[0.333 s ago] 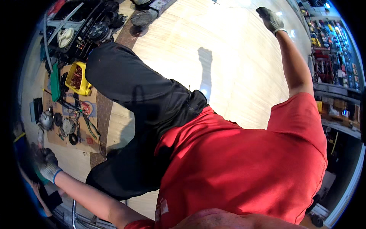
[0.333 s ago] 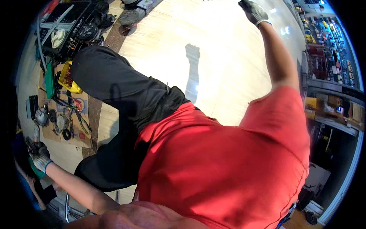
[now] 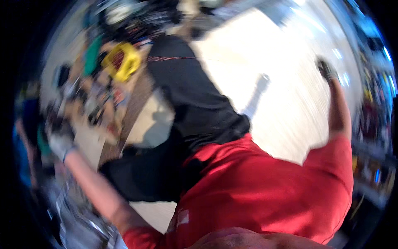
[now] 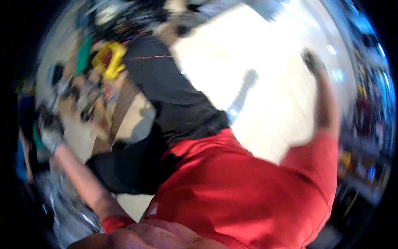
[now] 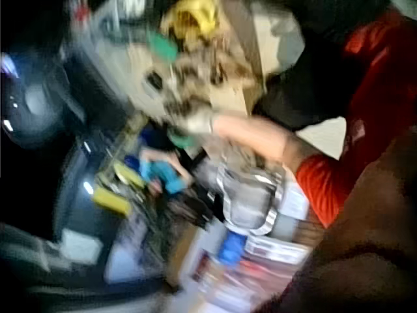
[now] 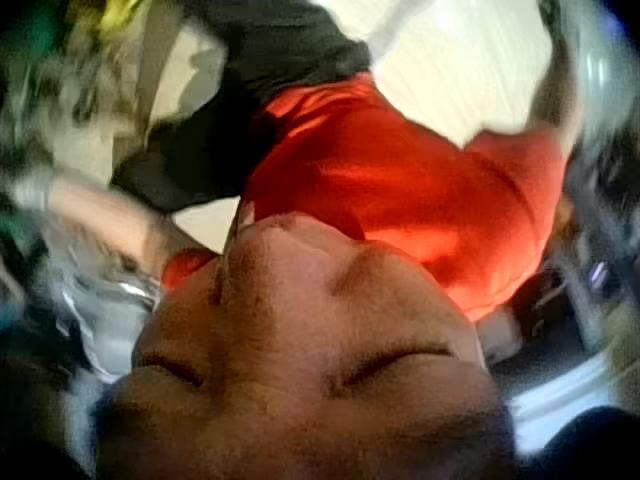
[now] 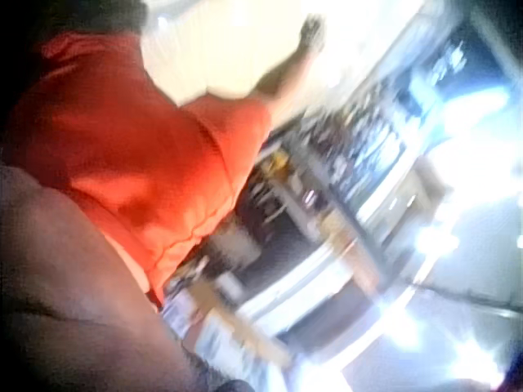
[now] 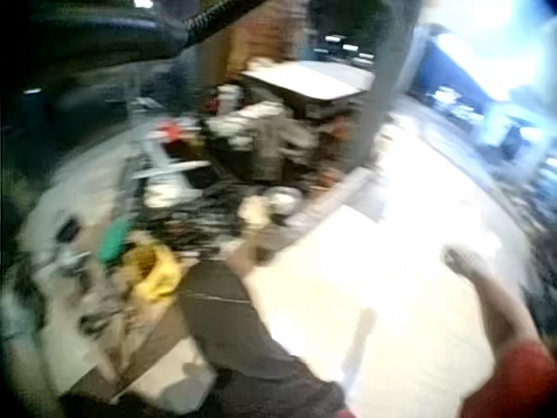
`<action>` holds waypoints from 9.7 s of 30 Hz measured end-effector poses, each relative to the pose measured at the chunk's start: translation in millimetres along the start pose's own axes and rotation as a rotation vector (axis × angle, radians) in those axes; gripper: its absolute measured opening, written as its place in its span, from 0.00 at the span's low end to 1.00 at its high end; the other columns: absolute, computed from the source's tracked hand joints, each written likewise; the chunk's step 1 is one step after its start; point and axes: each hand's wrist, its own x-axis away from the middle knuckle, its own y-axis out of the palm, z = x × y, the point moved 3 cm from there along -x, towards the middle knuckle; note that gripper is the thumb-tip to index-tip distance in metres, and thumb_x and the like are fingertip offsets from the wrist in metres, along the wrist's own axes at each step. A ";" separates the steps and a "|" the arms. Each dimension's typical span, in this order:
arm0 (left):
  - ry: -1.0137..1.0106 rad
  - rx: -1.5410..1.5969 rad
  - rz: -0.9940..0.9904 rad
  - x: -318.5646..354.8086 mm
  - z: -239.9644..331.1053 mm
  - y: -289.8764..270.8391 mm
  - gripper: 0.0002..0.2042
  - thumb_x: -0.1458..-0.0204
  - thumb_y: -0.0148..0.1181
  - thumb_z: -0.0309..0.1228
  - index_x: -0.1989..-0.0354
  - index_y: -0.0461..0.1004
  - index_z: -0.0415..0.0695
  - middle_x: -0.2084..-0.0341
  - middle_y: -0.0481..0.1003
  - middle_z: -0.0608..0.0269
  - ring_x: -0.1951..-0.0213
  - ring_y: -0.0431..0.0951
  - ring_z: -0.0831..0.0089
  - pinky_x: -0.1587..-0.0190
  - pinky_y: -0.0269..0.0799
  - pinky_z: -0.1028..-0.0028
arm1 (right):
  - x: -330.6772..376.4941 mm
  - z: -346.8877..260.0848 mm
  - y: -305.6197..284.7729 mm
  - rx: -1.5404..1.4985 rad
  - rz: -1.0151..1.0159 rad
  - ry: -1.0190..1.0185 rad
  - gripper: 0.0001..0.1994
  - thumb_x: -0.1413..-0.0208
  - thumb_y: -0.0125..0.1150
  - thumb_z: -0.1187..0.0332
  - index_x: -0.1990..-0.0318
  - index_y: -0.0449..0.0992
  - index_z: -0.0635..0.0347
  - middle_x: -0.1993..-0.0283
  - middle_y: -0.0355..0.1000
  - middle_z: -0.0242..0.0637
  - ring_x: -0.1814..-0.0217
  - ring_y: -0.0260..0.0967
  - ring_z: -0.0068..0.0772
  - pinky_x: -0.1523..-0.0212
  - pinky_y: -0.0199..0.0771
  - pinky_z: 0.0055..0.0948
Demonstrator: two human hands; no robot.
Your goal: The person disassembles a motor component by hand while wearing gloves, using a screwdriver to pry and remove small parts from the assembly on a floor workspace.
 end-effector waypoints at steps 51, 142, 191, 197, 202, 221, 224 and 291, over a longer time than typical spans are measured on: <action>0.287 -0.203 0.160 92.6 -54.0 64.9 0.18 0.36 0.55 0.34 0.43 0.71 0.35 0.51 0.76 0.57 0.52 0.78 0.71 0.47 0.74 0.72 | 138.6 -841.0 -162.9 -0.573 -0.398 -1.437 0.21 0.39 0.52 0.52 0.58 0.79 0.62 0.59 0.76 0.59 0.54 0.75 0.59 0.53 0.72 0.50; -0.003 -0.019 0.324 111.2 -27.3 37.7 0.21 0.36 0.54 0.44 0.47 0.74 0.36 0.58 0.80 0.50 0.62 0.83 0.64 0.59 0.81 0.67 | 37.1 -852.3 -76.1 -0.118 -0.383 -1.240 0.28 0.40 0.54 0.42 0.47 0.78 0.57 0.48 0.77 0.50 0.47 0.76 0.48 0.48 0.73 0.41; -0.088 0.167 0.186 103.5 -19.0 69.5 0.20 0.34 0.51 0.42 0.48 0.72 0.35 0.57 0.80 0.46 0.60 0.84 0.60 0.69 0.79 0.68 | 122.4 -820.0 -191.5 -0.390 -0.286 -1.721 0.39 0.47 0.59 0.36 0.41 0.72 0.63 0.57 0.77 0.56 0.55 0.77 0.54 0.55 0.76 0.43; -0.036 0.020 0.165 97.8 -31.8 81.3 0.18 0.33 0.48 0.39 0.48 0.70 0.33 0.54 0.78 0.44 0.57 0.83 0.56 0.56 0.84 0.61 | 130.6 -834.6 -183.2 -0.428 -0.095 -2.092 0.18 0.37 0.53 0.53 0.49 0.79 0.52 0.56 0.78 0.51 0.56 0.76 0.49 0.56 0.76 0.40; -0.016 0.097 0.216 95.0 -27.7 75.7 0.19 0.34 0.50 0.40 0.48 0.72 0.34 0.54 0.79 0.46 0.55 0.82 0.58 0.56 0.82 0.60 | 157.7 -832.9 -176.9 -0.730 -0.147 -1.977 0.15 0.41 0.56 0.64 0.49 0.77 0.60 0.58 0.77 0.48 0.58 0.75 0.54 0.57 0.75 0.44; 0.027 0.015 0.350 104.9 -8.9 31.3 0.24 0.34 0.49 0.47 0.46 0.74 0.36 0.53 0.80 0.51 0.66 0.81 0.70 0.78 0.66 0.77 | 136.7 -767.2 -96.4 -0.166 -0.862 -1.652 0.31 0.37 0.51 0.42 0.37 0.70 0.56 0.47 0.74 0.57 0.47 0.74 0.48 0.46 0.71 0.40; 0.017 0.067 0.349 96.9 -20.6 27.4 0.24 0.34 0.50 0.46 0.46 0.74 0.36 0.53 0.80 0.51 0.62 0.83 0.66 0.75 0.70 0.77 | 143.8 -765.8 -129.6 -0.193 -0.921 -1.641 0.37 0.40 0.52 0.40 0.32 0.63 0.59 0.36 0.68 0.56 0.35 0.67 0.51 0.35 0.64 0.39; 0.279 -0.858 -0.035 86.4 -49.3 32.9 0.14 0.35 0.49 0.31 0.48 0.75 0.35 0.55 0.78 0.51 0.57 0.81 0.63 0.53 0.78 0.68 | 151.0 -808.1 -172.3 -0.652 -0.851 -1.662 0.20 0.39 0.61 0.55 0.50 0.77 0.65 0.66 0.76 0.35 0.65 0.72 0.25 0.62 0.72 0.26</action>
